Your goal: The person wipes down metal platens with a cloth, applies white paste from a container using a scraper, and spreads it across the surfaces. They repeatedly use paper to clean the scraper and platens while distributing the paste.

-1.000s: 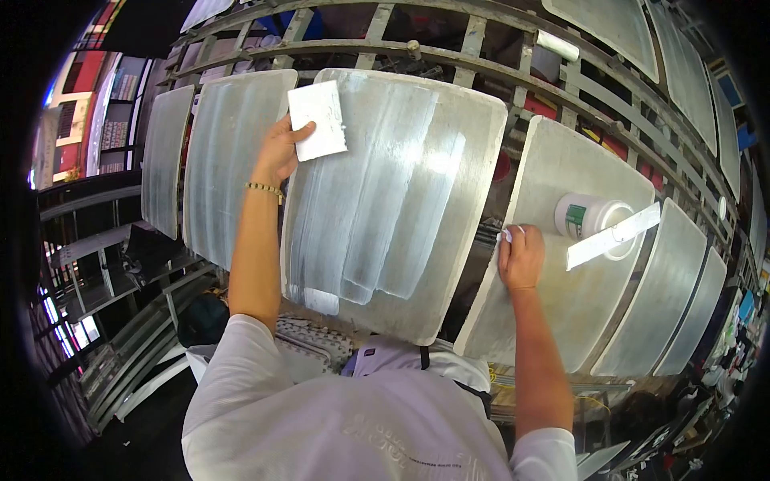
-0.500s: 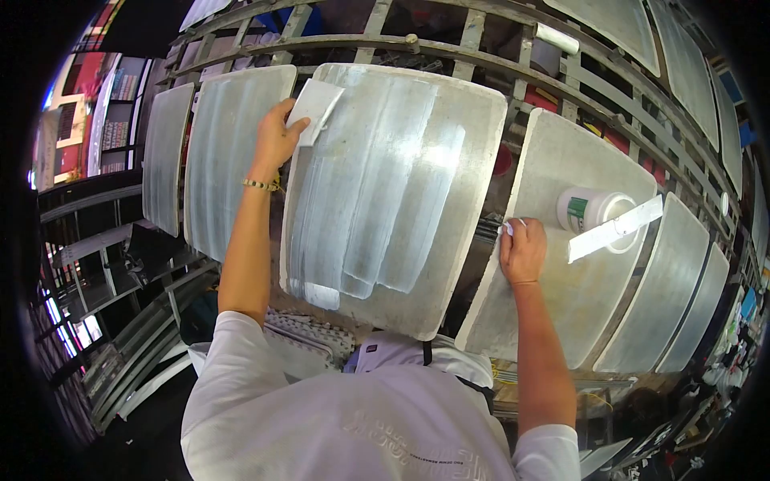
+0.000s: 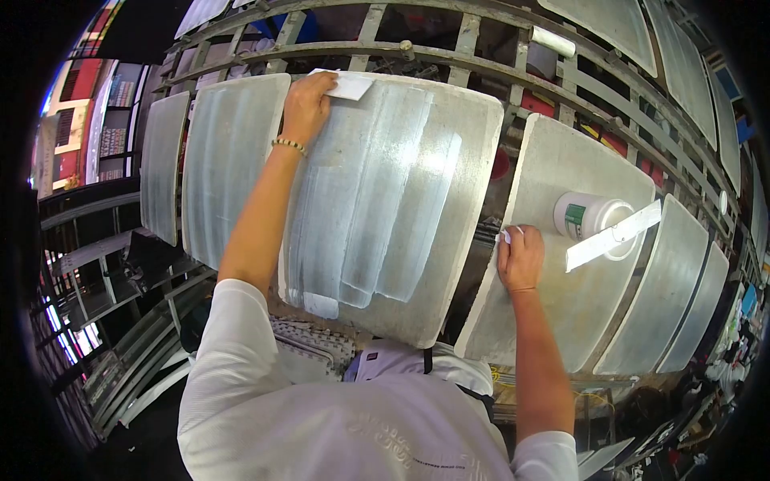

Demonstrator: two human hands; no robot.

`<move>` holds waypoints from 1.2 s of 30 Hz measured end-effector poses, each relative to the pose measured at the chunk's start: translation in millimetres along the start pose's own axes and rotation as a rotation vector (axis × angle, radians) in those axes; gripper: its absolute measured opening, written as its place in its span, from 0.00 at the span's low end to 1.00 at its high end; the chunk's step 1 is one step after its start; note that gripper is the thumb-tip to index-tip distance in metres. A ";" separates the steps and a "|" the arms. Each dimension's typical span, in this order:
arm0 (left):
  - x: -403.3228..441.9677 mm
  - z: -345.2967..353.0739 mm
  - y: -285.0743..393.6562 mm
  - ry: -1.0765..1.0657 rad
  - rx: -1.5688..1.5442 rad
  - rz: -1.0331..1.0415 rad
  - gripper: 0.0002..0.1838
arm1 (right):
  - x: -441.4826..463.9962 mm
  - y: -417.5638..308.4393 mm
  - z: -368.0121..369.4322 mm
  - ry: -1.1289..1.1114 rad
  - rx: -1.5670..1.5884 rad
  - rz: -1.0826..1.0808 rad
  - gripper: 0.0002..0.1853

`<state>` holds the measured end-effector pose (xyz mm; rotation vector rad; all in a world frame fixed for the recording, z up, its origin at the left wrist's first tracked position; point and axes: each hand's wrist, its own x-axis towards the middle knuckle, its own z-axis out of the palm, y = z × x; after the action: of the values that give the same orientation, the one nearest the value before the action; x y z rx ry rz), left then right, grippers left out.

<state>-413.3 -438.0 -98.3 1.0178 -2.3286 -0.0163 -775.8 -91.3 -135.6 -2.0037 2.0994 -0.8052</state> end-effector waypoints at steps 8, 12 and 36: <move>-76.3 -19.1 37.7 -0.020 0.028 -0.118 0.18 | 1.3 -0.1 0.4 0.020 -0.004 -0.005 0.10; -90.1 -55.7 58.5 -0.231 -0.030 -0.192 0.19 | 1.1 1.0 -0.2 0.021 0.003 -0.019 0.10; -327.6 -173.6 203.9 -0.319 0.004 -0.483 0.22 | 1.3 -2.9 3.3 0.059 0.005 -0.073 0.06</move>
<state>-284.0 -35.9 -74.8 1.6571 -2.2908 -0.3878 -771.9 -93.4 -136.7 -2.0897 2.0632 -0.8913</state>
